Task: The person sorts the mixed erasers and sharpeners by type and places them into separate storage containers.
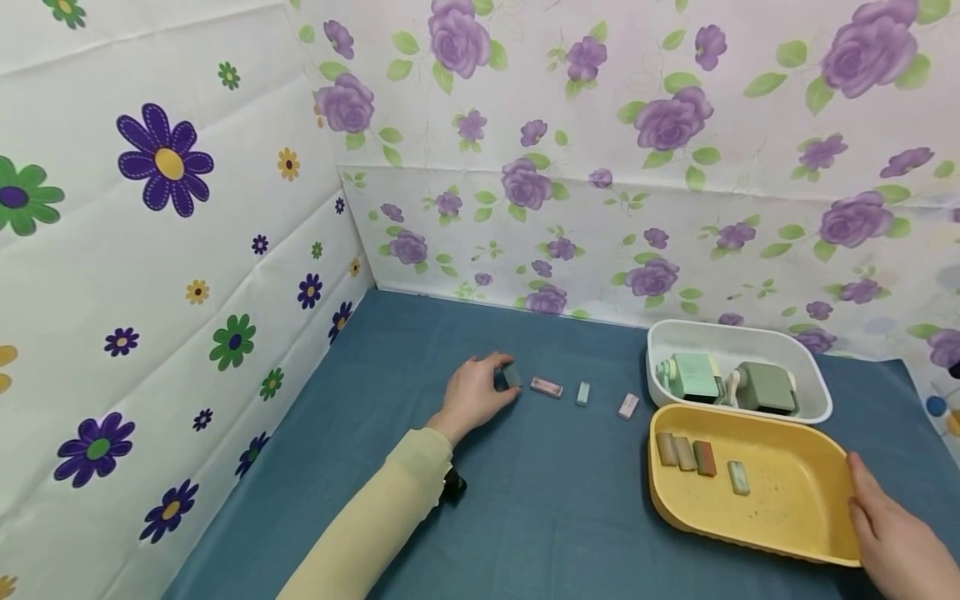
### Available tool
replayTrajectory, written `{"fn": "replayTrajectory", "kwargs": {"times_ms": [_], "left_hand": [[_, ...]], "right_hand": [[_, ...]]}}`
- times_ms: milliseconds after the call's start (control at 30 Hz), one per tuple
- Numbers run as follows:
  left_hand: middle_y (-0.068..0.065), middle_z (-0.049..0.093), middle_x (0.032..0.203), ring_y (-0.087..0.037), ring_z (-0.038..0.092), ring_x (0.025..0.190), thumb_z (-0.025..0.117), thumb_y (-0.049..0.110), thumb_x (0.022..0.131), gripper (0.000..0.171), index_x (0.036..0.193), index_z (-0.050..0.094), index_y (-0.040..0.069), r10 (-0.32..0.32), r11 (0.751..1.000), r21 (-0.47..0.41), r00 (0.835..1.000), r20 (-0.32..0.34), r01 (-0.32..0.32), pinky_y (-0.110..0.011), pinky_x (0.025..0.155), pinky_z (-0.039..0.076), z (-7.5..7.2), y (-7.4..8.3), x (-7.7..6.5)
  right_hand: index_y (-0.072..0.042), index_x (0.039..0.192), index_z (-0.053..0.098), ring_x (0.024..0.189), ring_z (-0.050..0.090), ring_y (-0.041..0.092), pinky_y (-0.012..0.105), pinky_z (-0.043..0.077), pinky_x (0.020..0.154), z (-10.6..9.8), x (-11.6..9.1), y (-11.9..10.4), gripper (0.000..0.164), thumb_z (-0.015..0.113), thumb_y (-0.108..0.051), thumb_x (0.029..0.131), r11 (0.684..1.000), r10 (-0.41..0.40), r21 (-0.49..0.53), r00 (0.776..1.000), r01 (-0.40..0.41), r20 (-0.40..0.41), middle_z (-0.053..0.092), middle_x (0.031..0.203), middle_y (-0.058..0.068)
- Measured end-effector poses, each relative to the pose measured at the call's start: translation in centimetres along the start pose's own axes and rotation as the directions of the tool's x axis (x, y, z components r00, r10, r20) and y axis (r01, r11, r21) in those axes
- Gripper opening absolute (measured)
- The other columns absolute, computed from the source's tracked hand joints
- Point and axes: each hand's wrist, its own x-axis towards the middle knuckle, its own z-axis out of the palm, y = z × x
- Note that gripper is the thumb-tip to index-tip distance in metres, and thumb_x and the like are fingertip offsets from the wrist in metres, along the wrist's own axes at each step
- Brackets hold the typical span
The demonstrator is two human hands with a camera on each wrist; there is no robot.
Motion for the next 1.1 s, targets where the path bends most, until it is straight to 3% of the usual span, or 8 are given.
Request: {"fn": "replayTrajectory", "kwargs": {"times_ms": [500,700,967,1100], "left_hand": [[-0.009,0.069,0.142,-0.043,0.056,0.139,0.083,0.035,0.097,0.052,0.144,0.068,0.019,0.002,0.999,-0.050,1.000,0.025,-0.001,-0.058,0.107,0.053,-0.2,1.0,-0.2],[-0.012,0.061,0.152,-0.047,0.052,0.143,0.082,0.035,0.098,0.052,0.146,0.067,0.022,0.054,0.997,-0.059,0.998,0.026,-0.052,-0.062,0.107,0.052,-0.2,1.9,-0.5],[-0.015,0.061,0.153,-0.050,0.052,0.142,0.081,0.034,0.099,0.053,0.148,0.067,0.021,0.147,0.986,-0.082,0.989,0.017,-0.145,-0.063,0.109,0.050,-0.1,3.7,-1.0],[-0.012,0.062,0.152,-0.040,0.054,0.143,0.080,0.033,0.100,0.053,0.149,0.066,0.020,0.194,0.978,-0.082,0.981,0.020,-0.192,-0.058,0.114,0.048,-0.1,4.9,-1.3]], "right_hand": [[0.009,0.160,-0.015,0.137,0.029,0.071,0.078,0.031,0.109,-0.1,0.0,0.0,0.071,0.037,-0.009,0.115,0.999,-0.034,-0.021,0.999,0.033,-0.031,0.001,0.163,0.042],[0.011,0.158,-0.017,0.139,0.024,0.071,0.078,0.029,0.110,0.0,-0.1,0.0,0.073,0.038,-0.009,0.115,1.000,-0.020,-0.013,1.000,0.019,-0.005,-0.004,0.163,0.042],[0.011,0.158,-0.019,0.140,0.023,0.071,0.079,0.028,0.110,-0.1,-0.1,-0.2,0.073,0.038,-0.009,0.116,1.000,-0.020,-0.004,1.000,0.020,0.003,-0.006,0.163,0.042],[0.011,0.158,-0.018,0.139,0.025,0.071,0.078,0.029,0.110,-0.1,-0.1,-0.2,0.073,0.038,-0.008,0.115,1.000,-0.018,-0.011,1.000,0.017,-0.009,-0.004,0.163,0.042]]}}
